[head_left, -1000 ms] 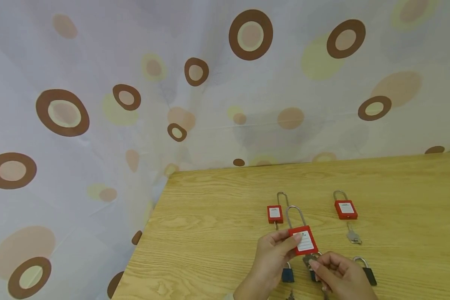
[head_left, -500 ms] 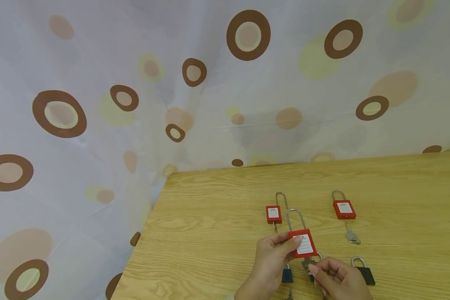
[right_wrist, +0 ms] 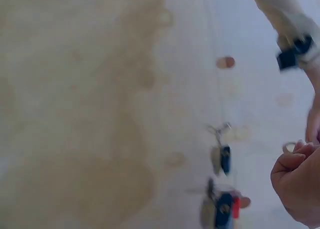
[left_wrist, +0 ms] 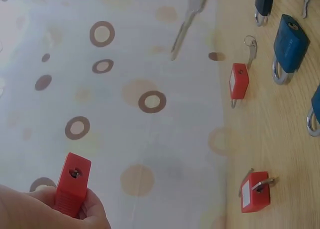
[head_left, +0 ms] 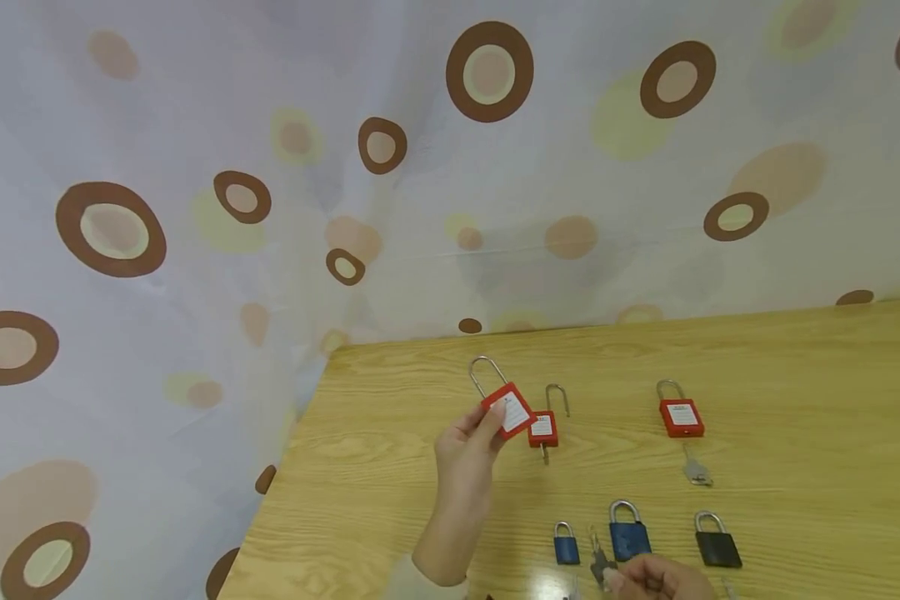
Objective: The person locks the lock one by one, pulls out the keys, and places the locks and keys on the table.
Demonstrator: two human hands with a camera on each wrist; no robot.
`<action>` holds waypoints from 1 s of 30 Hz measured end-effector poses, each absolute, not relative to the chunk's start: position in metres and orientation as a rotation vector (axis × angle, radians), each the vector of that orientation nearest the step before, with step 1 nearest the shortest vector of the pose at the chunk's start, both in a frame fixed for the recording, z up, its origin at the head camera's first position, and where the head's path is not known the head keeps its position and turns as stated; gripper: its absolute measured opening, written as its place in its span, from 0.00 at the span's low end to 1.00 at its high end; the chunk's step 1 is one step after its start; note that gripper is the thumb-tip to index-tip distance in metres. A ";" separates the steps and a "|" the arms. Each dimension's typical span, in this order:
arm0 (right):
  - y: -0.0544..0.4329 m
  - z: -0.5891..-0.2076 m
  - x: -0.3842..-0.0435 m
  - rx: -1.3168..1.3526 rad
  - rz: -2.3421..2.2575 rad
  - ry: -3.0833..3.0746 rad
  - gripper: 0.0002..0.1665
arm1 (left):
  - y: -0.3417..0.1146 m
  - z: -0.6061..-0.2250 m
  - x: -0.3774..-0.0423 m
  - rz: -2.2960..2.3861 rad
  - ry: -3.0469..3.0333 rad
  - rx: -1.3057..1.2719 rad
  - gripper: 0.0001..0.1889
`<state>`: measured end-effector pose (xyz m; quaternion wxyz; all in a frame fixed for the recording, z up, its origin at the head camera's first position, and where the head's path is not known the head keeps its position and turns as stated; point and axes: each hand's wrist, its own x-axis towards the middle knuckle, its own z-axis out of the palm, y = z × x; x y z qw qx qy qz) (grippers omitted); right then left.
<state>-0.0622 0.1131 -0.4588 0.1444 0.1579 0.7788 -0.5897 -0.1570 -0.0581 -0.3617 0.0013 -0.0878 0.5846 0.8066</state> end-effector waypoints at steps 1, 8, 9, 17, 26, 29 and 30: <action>0.116 -0.454 -0.067 0.486 -1.682 2.264 0.16 | -0.062 -0.360 -0.157 2.491 1.852 -0.285 0.21; 0.140 -0.430 -0.116 0.373 -1.477 2.552 0.17 | -0.062 -0.374 -0.147 2.382 1.819 -0.280 0.23; 0.141 -0.431 -0.123 0.349 -1.482 2.569 0.17 | -0.062 -0.376 -0.146 2.386 1.811 -0.276 0.23; 0.144 -0.446 -0.154 0.360 -1.525 2.468 0.14 | -0.055 -0.380 -0.142 2.379 1.770 -0.292 0.21; 0.151 -0.451 -0.163 0.372 -1.517 2.350 0.13 | -0.052 -0.381 -0.142 2.354 1.754 -0.322 0.20; 0.151 -0.450 -0.165 0.360 -1.460 2.365 0.13 | -0.052 -0.381 -0.143 2.346 1.745 -0.340 0.20; 0.151 -0.449 -0.166 0.359 -1.448 2.369 0.13 | -0.052 -0.382 -0.143 2.344 1.743 -0.343 0.20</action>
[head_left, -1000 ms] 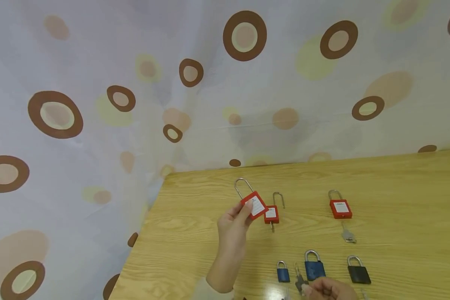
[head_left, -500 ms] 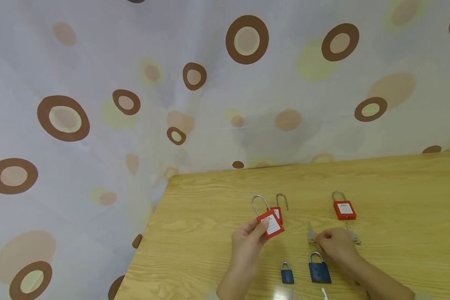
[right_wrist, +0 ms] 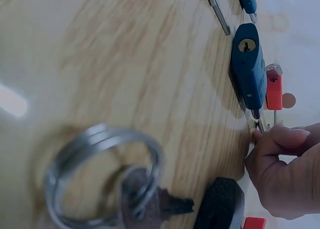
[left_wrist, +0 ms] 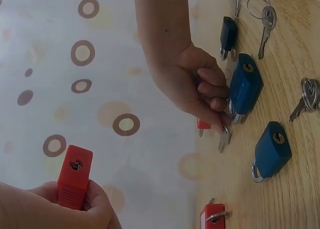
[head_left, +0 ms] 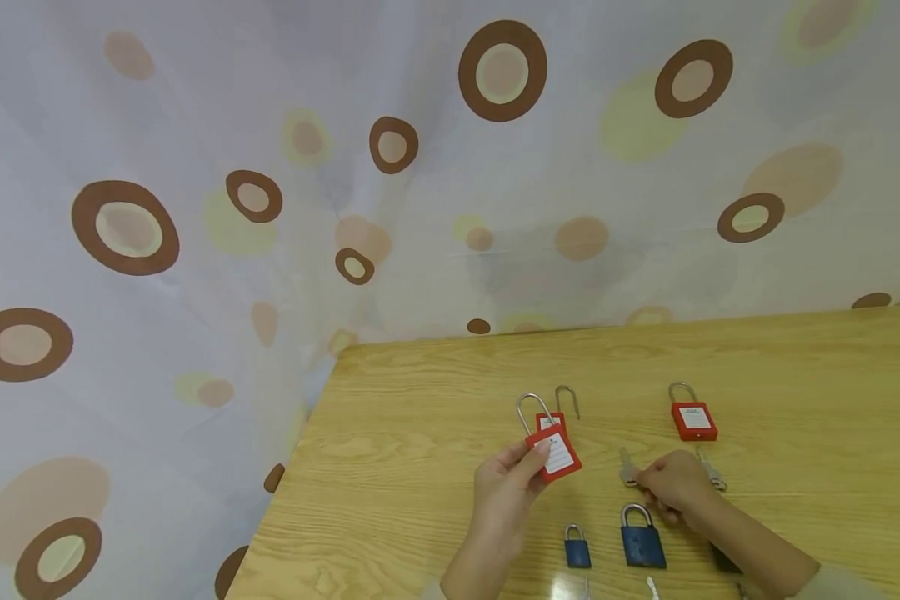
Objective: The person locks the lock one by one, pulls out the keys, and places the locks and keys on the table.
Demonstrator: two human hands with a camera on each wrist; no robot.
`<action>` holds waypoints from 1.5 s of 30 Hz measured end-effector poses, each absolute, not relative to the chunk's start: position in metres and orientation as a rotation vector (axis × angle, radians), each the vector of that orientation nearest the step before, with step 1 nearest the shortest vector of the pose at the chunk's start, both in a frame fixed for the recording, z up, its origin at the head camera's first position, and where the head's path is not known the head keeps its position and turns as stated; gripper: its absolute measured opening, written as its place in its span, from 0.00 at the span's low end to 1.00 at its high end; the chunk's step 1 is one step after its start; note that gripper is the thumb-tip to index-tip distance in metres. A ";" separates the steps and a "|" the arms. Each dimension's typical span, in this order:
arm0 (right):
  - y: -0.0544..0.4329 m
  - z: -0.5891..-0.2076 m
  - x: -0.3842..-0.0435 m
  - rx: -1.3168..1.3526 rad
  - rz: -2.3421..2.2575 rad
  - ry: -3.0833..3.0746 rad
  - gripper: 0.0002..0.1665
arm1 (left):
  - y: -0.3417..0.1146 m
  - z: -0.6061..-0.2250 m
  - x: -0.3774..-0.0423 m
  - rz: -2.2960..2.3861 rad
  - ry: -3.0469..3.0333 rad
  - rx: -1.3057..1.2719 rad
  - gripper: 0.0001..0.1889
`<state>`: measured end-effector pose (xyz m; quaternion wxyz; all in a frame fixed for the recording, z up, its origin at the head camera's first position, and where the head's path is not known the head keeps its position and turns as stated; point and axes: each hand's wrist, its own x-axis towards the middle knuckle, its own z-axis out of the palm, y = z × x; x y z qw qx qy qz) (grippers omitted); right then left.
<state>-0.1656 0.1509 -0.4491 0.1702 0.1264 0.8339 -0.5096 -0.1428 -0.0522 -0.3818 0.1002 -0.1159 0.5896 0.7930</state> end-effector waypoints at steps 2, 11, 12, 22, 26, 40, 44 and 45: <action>0.151 -0.449 -0.166 0.357 -1.423 2.374 0.14 | -0.051 -0.383 -0.143 2.343 1.738 -0.346 0.19; 0.152 -0.446 -0.167 0.341 -1.353 2.351 0.18 | -0.051 -0.385 -0.143 2.329 1.738 -0.350 0.19; 0.152 -0.446 -0.167 0.338 -1.349 2.352 0.18 | -0.051 -0.385 -0.143 2.328 1.741 -0.343 0.19; 0.152 -0.448 -0.167 0.303 -1.262 2.433 0.20 | -0.048 -0.388 -0.142 2.323 1.740 -0.349 0.18; 0.152 -0.448 -0.166 0.291 -1.301 2.534 0.17 | -0.048 -0.389 -0.140 2.326 1.756 -0.314 0.18; 0.122 -0.416 -0.119 0.059 -1.921 2.458 0.20 | -0.024 -0.396 -0.139 2.143 1.908 -0.209 0.15; 0.120 -0.418 -0.114 0.196 -1.909 2.436 0.23 | -0.013 -0.404 -0.142 2.119 2.031 -0.190 0.15; 0.121 -0.419 -0.115 0.217 -1.909 2.430 0.24 | -0.011 -0.406 -0.143 2.104 2.097 -0.154 0.15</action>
